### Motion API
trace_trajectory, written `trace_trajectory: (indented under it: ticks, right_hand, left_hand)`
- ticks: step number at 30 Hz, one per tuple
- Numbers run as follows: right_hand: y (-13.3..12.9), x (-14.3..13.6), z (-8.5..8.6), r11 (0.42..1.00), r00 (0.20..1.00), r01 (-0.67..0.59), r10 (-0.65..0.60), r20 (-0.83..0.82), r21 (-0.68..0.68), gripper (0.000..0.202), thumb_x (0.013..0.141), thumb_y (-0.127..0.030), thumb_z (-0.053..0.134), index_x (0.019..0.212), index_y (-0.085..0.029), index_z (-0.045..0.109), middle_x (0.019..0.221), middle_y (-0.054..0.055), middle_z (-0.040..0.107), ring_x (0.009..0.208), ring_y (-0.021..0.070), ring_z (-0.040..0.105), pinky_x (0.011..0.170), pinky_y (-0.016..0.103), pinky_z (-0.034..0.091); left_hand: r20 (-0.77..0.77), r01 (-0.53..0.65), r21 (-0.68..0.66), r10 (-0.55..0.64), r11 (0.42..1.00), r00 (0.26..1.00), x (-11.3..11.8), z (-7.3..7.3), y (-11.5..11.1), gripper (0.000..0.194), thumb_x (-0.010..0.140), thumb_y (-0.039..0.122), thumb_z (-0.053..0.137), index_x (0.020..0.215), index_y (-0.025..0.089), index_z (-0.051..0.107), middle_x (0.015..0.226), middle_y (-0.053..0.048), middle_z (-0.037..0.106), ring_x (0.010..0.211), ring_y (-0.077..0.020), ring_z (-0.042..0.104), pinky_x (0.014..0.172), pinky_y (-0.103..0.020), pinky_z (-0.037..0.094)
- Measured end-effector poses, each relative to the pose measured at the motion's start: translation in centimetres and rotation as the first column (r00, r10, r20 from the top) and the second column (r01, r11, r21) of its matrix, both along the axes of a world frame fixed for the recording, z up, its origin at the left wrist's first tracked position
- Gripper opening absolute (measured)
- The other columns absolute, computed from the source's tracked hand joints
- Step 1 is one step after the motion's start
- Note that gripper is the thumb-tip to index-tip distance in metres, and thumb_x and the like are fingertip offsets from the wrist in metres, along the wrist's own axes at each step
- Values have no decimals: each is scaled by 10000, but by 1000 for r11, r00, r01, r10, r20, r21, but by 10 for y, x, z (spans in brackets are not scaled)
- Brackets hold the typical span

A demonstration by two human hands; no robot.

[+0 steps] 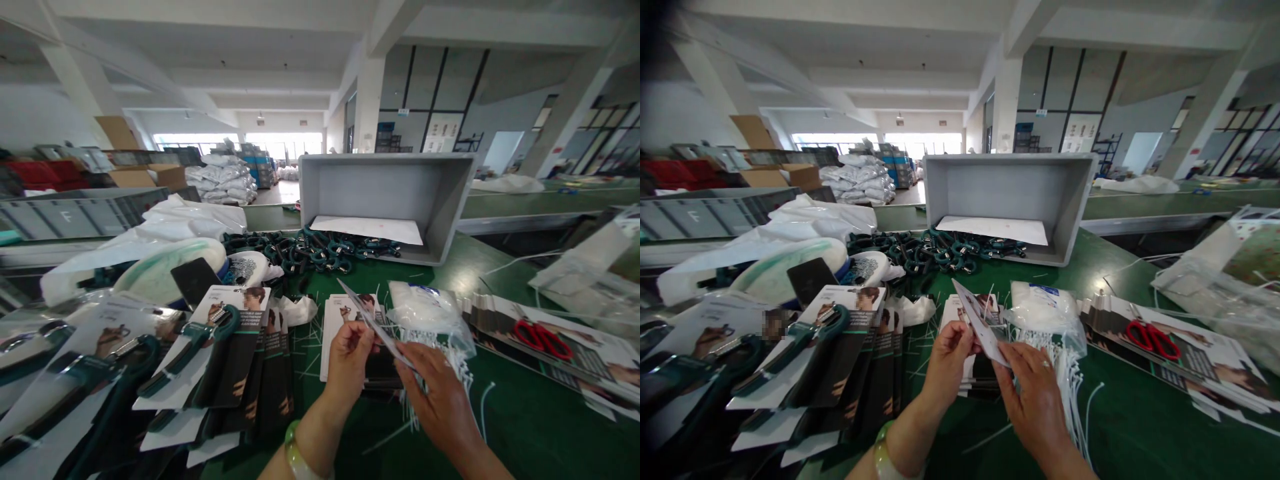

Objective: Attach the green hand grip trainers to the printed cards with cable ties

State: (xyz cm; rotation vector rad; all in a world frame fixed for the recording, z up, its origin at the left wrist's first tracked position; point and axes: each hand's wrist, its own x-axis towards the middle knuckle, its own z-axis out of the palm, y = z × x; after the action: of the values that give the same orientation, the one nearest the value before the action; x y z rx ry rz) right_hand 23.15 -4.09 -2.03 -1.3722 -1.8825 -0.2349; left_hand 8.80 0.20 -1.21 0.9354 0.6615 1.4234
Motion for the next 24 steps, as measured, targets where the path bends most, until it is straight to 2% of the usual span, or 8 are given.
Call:
trace_trajectory:
  ticks: [2,4,7,10,16,19,24]
  right_hand:
    - [1,5,3,997,988,-41,32,-149,-64,334,874,-359,421,1098,-184,597,1038,97,636,972,208,585,842,350,474]
    - [2,8,7,991,970,-54,22,-244,-126,349,882,-370,407,1110,-176,587,1029,93,639,936,191,599,804,300,489]
    - [1,11,11,981,951,-54,-7,-309,-188,348,886,-399,393,1005,-167,624,845,59,664,745,162,622,669,243,499]
    - [1,12,12,976,948,-62,-7,-317,-207,349,879,-423,395,903,-171,636,718,30,639,667,150,605,605,221,482]
    - [1,11,6,975,942,-63,-12,-336,-212,354,870,-438,404,925,-168,628,765,38,643,698,157,607,628,223,481]
    - [1,10,4,969,942,-69,-14,-335,-236,364,876,-435,397,947,-158,623,736,44,636,663,156,593,619,230,481]
    - [0,5,6,972,933,-71,-15,-359,-226,366,880,-436,394,944,-162,628,798,68,650,686,161,587,644,243,486]
  left_hand:
    - [44,103,-75,-100,992,994,6,5,-1,306,732,438,622,734,159,498,633,51,535,468,-29,464,511,-171,430]
    - [106,236,-173,-220,956,970,9,7,-4,348,693,468,647,751,161,494,620,64,515,414,-17,434,453,-166,421]
    - [138,359,-265,-334,895,933,11,9,-7,389,620,457,709,736,154,495,600,63,511,405,-23,460,431,-164,431]
    - [93,366,-257,-354,895,931,9,12,-6,385,606,452,715,715,146,510,571,60,510,400,-30,473,423,-161,430]
    - [-26,372,-294,-397,880,918,6,18,-1,409,544,466,729,640,145,494,522,61,508,380,-39,470,401,-168,415]
    - [-50,354,-305,-386,884,921,6,18,-1,409,533,468,724,634,147,493,502,68,498,362,-37,454,391,-170,398]
    - [-88,356,-310,-400,881,912,4,17,-2,407,533,472,718,643,148,496,501,70,498,358,-36,449,398,-175,389]
